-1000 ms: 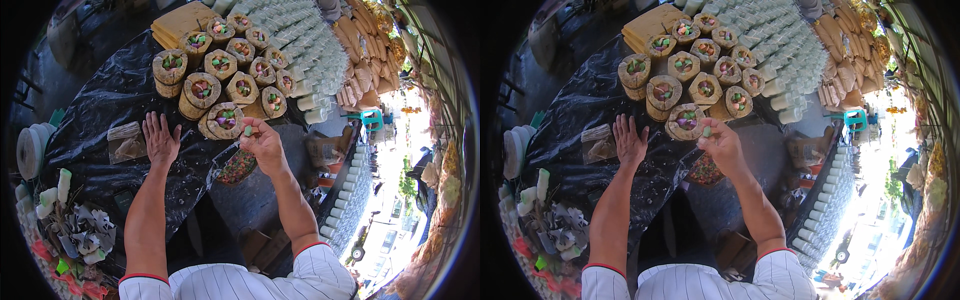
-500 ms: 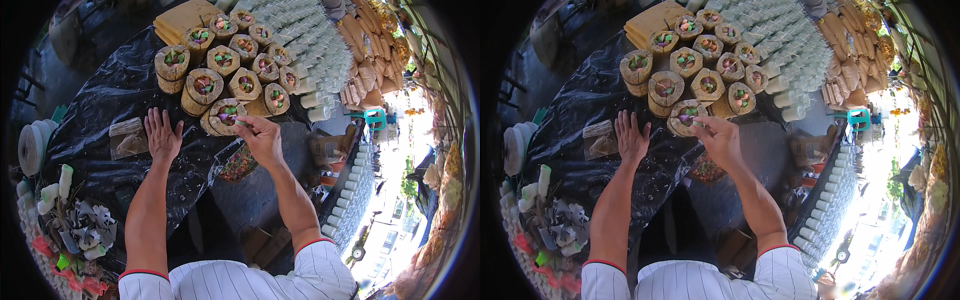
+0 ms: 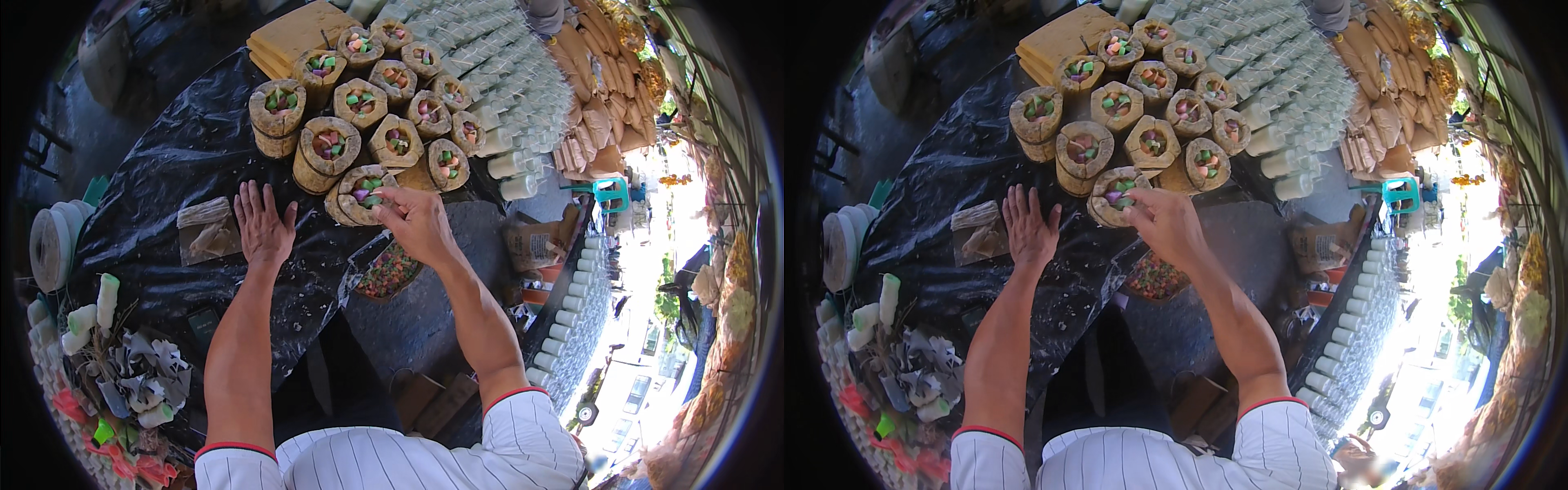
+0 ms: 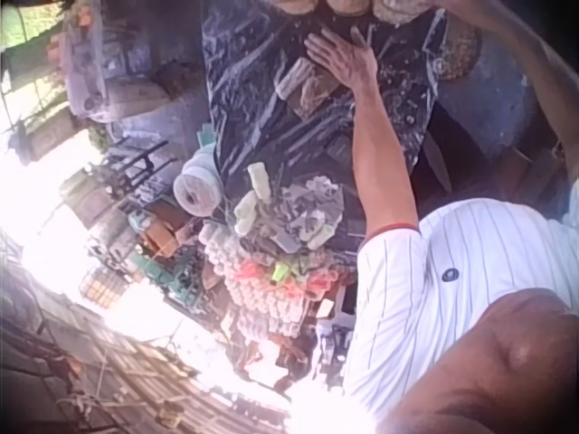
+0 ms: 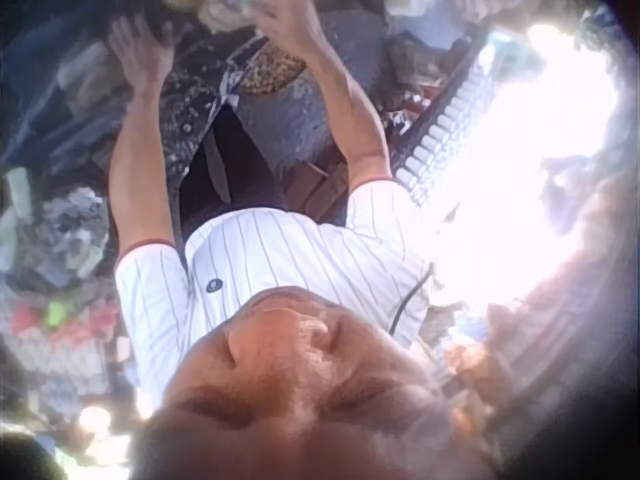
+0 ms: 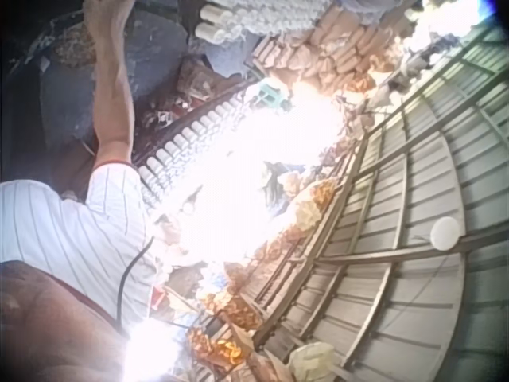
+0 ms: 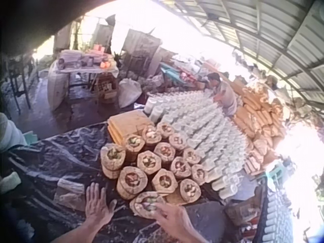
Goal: The person places small colorful pieces into the openings of multiple cylindrical containers arranged on a table. They repeatedly pick up pieces from a nearby basket and insert them into the containers, occasionally adjusting the placement.
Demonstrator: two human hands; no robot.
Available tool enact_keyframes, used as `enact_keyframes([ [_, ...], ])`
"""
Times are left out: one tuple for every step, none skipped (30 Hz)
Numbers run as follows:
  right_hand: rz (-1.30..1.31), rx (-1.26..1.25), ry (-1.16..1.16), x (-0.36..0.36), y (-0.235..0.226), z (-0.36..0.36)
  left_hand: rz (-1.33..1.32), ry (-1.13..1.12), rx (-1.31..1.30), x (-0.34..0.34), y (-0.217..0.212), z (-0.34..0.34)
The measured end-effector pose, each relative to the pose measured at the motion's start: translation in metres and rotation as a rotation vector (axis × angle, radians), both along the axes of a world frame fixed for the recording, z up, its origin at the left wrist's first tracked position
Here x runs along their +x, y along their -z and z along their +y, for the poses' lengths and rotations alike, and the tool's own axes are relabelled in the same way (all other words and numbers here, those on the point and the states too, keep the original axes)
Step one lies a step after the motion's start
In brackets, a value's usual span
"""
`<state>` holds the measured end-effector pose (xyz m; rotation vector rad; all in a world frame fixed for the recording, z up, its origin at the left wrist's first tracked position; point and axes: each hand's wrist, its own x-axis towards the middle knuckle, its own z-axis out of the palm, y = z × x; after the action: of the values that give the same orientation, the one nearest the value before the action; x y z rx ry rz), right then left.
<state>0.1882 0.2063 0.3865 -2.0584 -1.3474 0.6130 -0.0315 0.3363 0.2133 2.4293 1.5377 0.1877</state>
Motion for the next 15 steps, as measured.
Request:
enact_keyframes([
  [-0.034, -0.027, -0.032, 0.003, -0.003, 0.003, 0.005, -0.002, 0.001, 0.0, 0.0, 0.0],
  [-0.007, -0.062, -0.047, 0.006, -0.006, 0.007, -0.001, -0.002, 0.002, 0.0, 0.0, 0.0],
  [0.005, -0.078, -0.071, 0.009, -0.009, 0.011, 0.0, -0.002, 0.002, 0.0, 0.0, 0.0],
  [0.017, -0.095, -0.094, 0.011, -0.011, 0.013, 0.004, -0.003, 0.004, 0.0, 0.001, 0.0],
  [0.04, -0.148, -0.092, 0.013, -0.013, 0.015, -0.006, -0.003, 0.005, 0.0, 0.001, 0.0],
  [0.061, -0.201, -0.091, 0.016, -0.015, 0.016, -0.014, -0.005, 0.008, 0.0, 0.002, 0.0],
  [0.082, -0.254, -0.089, 0.019, -0.014, 0.016, -0.014, -0.008, 0.006, 0.0, 0.002, 0.0],
  [0.086, -0.199, -0.077, 0.019, -0.013, 0.015, -0.022, -0.005, 0.012, 0.0, 0.003, 0.0],
  [0.091, -0.145, -0.065, 0.019, -0.009, 0.013, -0.02, -0.004, 0.011, 0.0, 0.003, 0.0],
  [0.105, -0.08, -0.067, 0.018, -0.005, 0.009, -0.016, -0.004, 0.01, 0.0, 0.004, 0.001],
  [0.165, -0.058, -0.014, 0.019, -0.001, 0.004, -0.021, -0.002, 0.014, 0.0, 0.004, 0.001],
  [0.232, -0.026, 0.023, 0.023, 0.0, -0.003, -0.025, -0.002, 0.017, -0.001, 0.004, 0.001],
  [0.3, 0.005, 0.062, 0.026, 0.002, -0.01, -0.027, -0.004, 0.017, -0.001, 0.005, 0.0],
  [0.667, 0.139, 0.077, 0.026, 0.006, -0.017, -0.023, -0.002, 0.016, -0.001, 0.005, 0.0],
  [1.032, 0.277, 0.093, 0.025, 0.009, -0.023, -0.018, -0.001, 0.016, -0.001, 0.005, 0.0],
])
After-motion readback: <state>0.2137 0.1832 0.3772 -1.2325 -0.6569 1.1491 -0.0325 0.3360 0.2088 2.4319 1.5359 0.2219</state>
